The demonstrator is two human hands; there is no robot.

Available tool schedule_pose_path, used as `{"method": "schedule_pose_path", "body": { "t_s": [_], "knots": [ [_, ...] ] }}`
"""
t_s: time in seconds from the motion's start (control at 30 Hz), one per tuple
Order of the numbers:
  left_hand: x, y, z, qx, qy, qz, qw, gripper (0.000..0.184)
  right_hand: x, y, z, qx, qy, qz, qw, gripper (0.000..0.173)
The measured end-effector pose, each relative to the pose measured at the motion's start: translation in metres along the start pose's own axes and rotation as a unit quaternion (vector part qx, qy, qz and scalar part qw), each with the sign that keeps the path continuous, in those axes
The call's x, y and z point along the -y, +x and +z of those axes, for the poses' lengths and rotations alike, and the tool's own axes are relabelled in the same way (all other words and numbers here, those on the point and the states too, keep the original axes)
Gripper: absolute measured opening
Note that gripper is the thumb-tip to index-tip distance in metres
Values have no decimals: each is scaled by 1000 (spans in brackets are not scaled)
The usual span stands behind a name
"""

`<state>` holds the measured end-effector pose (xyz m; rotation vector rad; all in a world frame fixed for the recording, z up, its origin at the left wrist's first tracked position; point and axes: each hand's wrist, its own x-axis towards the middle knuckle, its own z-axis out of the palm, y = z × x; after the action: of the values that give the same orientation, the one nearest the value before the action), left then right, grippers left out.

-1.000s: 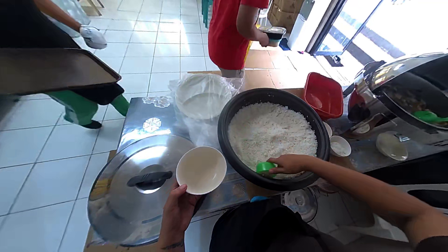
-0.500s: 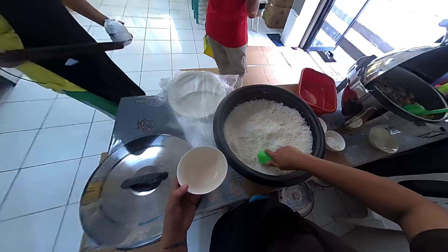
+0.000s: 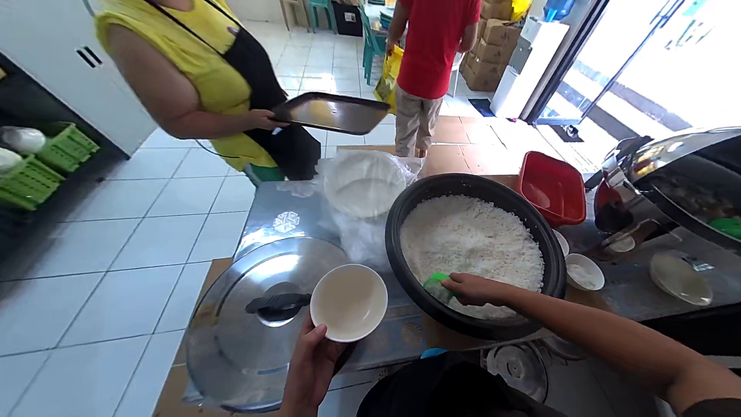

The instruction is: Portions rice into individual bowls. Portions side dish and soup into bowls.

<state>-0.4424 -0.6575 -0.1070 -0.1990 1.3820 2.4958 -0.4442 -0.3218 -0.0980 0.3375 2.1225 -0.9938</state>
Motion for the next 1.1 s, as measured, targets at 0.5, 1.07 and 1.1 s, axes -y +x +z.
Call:
{"method": "schedule_pose_path", "body": {
  "t_s": [0.5, 1.07, 1.1],
  "knots": [
    [31, 32, 133, 84, 37, -127, 988, 53, 9, -71, -52, -300, 178, -211, 913, 42],
    [68, 42, 195, 219, 22, -201, 955, 47, -42, -95, -4, -586, -193, -263, 742, 47],
    [68, 43, 196, 223, 21, -200, 954, 48, -44, -94, -3, -589, -188, -264, 740, 47]
  ]
}}
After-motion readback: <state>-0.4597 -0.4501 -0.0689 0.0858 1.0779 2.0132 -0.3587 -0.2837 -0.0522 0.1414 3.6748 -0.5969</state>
